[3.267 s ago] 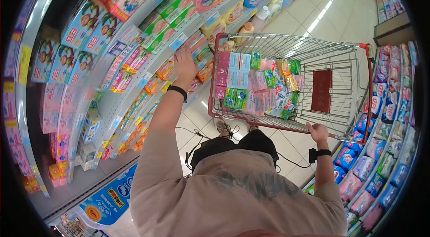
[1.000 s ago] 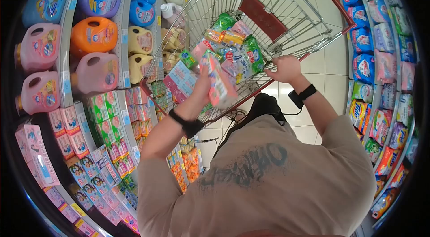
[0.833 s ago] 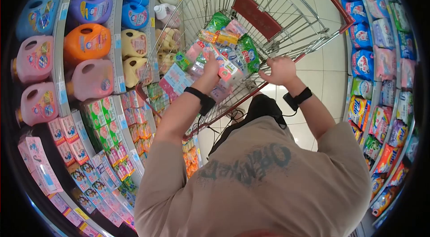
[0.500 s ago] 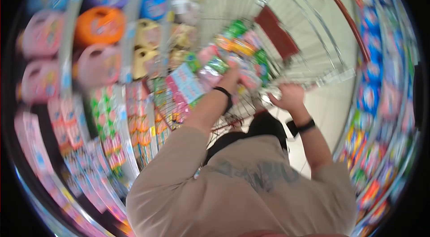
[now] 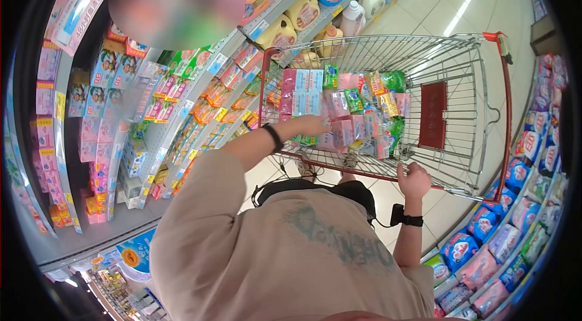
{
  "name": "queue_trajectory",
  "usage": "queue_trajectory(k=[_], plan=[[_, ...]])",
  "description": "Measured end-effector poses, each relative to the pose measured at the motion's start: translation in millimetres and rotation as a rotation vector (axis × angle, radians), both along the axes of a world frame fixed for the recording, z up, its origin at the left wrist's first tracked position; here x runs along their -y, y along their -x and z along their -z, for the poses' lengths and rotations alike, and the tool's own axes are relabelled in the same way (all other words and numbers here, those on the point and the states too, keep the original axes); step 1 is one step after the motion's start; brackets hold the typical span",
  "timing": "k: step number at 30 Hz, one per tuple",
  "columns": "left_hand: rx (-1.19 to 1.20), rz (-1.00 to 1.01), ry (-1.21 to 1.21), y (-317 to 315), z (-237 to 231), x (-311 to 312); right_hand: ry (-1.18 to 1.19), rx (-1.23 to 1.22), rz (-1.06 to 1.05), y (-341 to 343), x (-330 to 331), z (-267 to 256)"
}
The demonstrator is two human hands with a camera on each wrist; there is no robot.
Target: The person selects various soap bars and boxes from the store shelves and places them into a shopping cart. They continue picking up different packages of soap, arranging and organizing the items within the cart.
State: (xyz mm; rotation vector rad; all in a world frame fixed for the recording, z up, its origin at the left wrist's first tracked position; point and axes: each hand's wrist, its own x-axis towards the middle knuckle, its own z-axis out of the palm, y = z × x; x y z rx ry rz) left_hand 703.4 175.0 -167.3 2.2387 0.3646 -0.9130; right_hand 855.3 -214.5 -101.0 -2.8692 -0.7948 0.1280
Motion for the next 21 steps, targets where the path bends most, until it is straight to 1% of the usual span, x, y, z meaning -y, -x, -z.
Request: queue_trajectory(k=[2, 5, 8, 11, 12, 15, 18, 20, 21], plan=[[-0.082, -0.057, -0.047, 35, -22, -5, -0.023, 0.010, 0.005, 0, 1, 1], [-0.082, -0.202, -0.080, 99, 1, 4, 0.007, -0.032, 0.022, 3, -2, -6], [-0.212, -0.308, -0.112, 115, -33, 27, 0.023, -0.042, 0.021, -1, -3, -3], [-0.087, -0.449, -0.231, 118, -36, 41, 0.049, -0.047, 0.024, 2, 0, -2], [-0.076, -0.411, -0.254, 118, -32, 40, 0.054, -0.050, 0.029, 2, 0, -1], [0.117, -0.276, -0.211, 123, -31, 33, 0.057, -0.045, 0.034, 2, -1, -3], [-0.019, -0.264, -0.349, 108, -37, 12, 0.063, -0.040, 0.036, 1, -3, -2], [0.273, -0.472, -0.468, 106, -34, -27, 0.081, -0.045, 0.056, 4, -5, -8], [0.313, -0.615, -0.464, 103, -37, -48, 0.084, -0.043, 0.047, 3, -4, -7]])
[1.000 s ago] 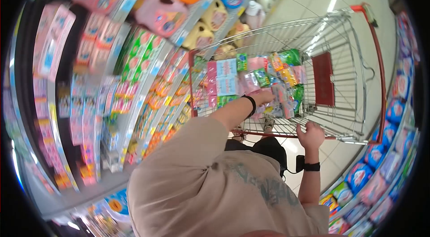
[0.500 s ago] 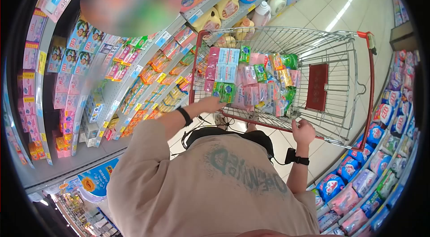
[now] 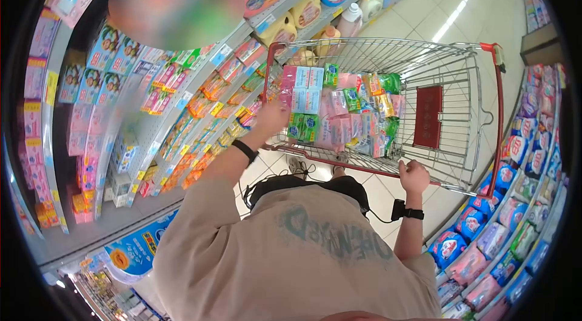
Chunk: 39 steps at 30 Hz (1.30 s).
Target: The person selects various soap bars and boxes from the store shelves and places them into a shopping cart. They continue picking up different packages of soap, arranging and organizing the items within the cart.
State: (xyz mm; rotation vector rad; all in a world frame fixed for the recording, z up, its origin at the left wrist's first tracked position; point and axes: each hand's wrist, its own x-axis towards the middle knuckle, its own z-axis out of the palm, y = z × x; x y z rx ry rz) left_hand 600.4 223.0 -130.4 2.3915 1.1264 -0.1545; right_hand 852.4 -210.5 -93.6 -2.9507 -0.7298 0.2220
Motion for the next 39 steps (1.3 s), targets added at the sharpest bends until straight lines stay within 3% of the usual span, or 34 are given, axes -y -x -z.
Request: queue_trajectory(k=[4, 5, 6, 7, 9, 10, 12, 13, 14, 16, 19, 26, 28, 32, 34, 36, 37, 39], plan=[[0.042, -0.301, -0.011, 7, -13, -101, -0.021, -0.054, 0.008, -4, 8, 14], [-0.033, -0.351, -0.154, 4, -15, -116, -0.008, -0.051, -0.016, -2, 7, 15], [-0.122, -0.284, -0.175, 14, 15, -149, 0.013, -0.037, -0.021, -4, 9, 15], [-0.061, -0.120, -0.540, 32, 59, -173, 0.026, -0.028, -0.019, -5, 9, 12], [-0.151, -0.026, -0.706, 23, 58, -189, 0.020, -0.011, -0.012, -4, 6, 7], [-0.310, -0.091, -0.649, 14, 54, -196, -0.008, 0.002, -0.015, -3, 3, 7], [-0.378, -0.248, -0.671, 7, 77, -223, -0.003, -0.026, 0.025, 1, -1, 6], [-0.417, -0.180, -0.688, 1, 69, -222, 0.004, -0.030, 0.036, -3, 0, 3], [-0.481, -0.283, -0.554, -9, 72, -233, 0.006, -0.017, 0.023, -4, 2, 2], [-0.309, -0.269, -0.513, -21, 63, -230, -0.009, 0.003, 0.004, -3, 1, 4], [-0.071, -0.204, -0.487, -8, 92, -282, -0.019, 0.006, 0.000, -4, -1, 1], [-0.096, -0.182, -0.678, -11, 112, -309, -0.035, 0.027, -0.040, -4, 2, 4], [-0.058, -0.208, -0.609, -11, 109, -303, -0.039, 0.040, -0.040, -3, 2, 3], [0.052, -0.308, -0.187, -3, 119, -338, -0.048, 0.048, -0.040, -3, 1, 2], [0.022, -0.251, -0.218, -6, 113, -342, -0.048, 0.050, -0.045, -4, 0, 1], [-0.093, -0.091, -0.481, -10, 110, -337, -0.066, 0.027, -0.045, -3, -1, 1], [0.136, -0.286, -0.069, -14, 108, -335, -0.065, 0.030, -0.045, -4, -1, 1], [0.082, -0.130, -0.316, -8, 115, -340, -0.059, 0.030, -0.033, -2, 1, -1]])
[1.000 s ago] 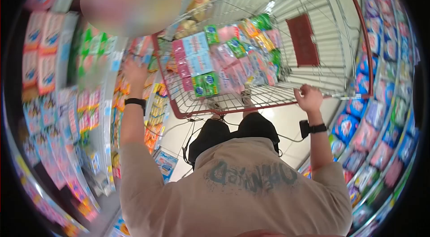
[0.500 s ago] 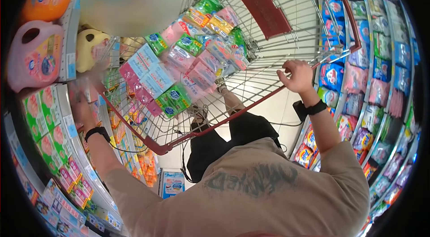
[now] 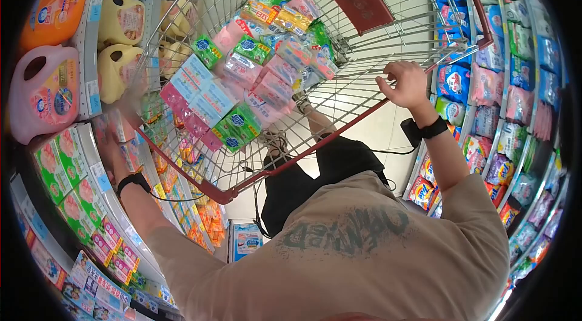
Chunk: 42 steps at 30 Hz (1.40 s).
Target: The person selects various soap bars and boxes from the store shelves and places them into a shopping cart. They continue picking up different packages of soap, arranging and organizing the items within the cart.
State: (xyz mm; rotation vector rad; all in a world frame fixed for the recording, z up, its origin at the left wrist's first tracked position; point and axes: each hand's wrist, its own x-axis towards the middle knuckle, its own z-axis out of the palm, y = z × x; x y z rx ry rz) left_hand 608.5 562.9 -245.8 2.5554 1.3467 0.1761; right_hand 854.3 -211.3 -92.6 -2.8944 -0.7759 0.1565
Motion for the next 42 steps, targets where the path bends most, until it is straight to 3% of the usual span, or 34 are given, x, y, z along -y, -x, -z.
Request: queue_trajectory(k=[2, 3, 5, 6, 9, 12, 14, 17, 18, 21, 25, 27, 31, 34, 37, 38, 42], plan=[[-0.036, 0.017, 0.026, 12, 19, -18, 0.001, 0.005, 0.013, -1, -3, -1], [-0.029, -0.031, 0.170, 23, 35, -41, 0.000, 0.007, 0.007, -1, -2, 0], [-0.099, -0.072, 0.137, 27, 23, -41, -0.016, 0.014, -0.002, -1, 0, 3], [-0.175, -0.059, -0.036, 15, 2, -11, -0.017, 0.029, -0.014, -1, 1, 3], [-0.090, 0.045, -0.417, 9, 2, -5, -0.025, 0.029, -0.014, -1, -2, 1], [0.051, 0.101, -0.340, 6, -5, 13, -0.018, 0.031, -0.002, 1, -2, -1], [-0.012, 0.018, -0.216, -7, -29, 41, -0.016, 0.029, -0.002, 0, -4, -3], [0.023, 0.099, -0.375, -4, -26, 47, -0.032, 0.003, 0.010, 1, 3, 4], [-0.050, 0.115, -0.517, 4, -12, 35, -0.028, -0.011, 0.009, 0, 3, 3], [-0.203, 0.068, -0.617, 11, -3, 33, -0.017, -0.017, -0.009, -1, 3, 3], [-0.421, -0.009, -0.577, -6, -40, 93, -0.032, 0.025, 0.003, -1, 1, 4], [-0.393, -0.032, -0.650, 2, -35, 113, -0.033, 0.029, 0.008, 0, 1, 2], [-0.158, 0.116, -0.438, 36, -30, 143, -0.039, 0.042, 0.014, 1, 2, 2], [-0.074, -0.047, -0.005, 41, -83, 197, -0.044, 0.034, 0.025, 0, 5, 1], [0.021, -0.107, 0.212, 53, -139, 232, -0.036, 0.041, 0.019, 1, 6, 0], [-0.014, -0.172, 0.243, 73, -131, 221, -0.038, 0.040, 0.018, 1, 6, 0], [0.359, -0.207, 0.671, 37, -234, 289, -0.026, 0.015, 0.018, 1, 6, -1]])
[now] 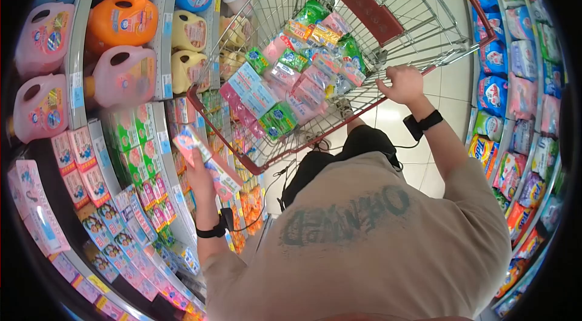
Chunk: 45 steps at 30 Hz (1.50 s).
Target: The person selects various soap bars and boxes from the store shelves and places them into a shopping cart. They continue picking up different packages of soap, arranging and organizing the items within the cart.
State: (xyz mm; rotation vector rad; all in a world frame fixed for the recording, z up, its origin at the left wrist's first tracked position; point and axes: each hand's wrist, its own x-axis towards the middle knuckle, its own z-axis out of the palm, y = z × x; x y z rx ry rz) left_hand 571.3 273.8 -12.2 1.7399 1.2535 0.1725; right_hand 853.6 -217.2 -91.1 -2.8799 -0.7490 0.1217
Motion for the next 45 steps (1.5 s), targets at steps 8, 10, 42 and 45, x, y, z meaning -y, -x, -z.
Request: queue_trajectory(k=[8, 10, 42, 45], plan=[[0.185, 0.194, 1.195, -177, 10, 140, -0.039, -0.016, -0.010, -1, 3, 0], [0.107, 0.213, 1.198, -229, 45, 185, -0.060, -0.010, -0.025, 0, 4, 0], [-0.405, 1.144, 0.024, -185, 80, 160, 0.156, -0.542, -0.188, -29, 9, -11], [-0.607, 0.870, -0.072, -100, 49, 156, 0.076, -0.593, -0.405, -42, -9, -25]])
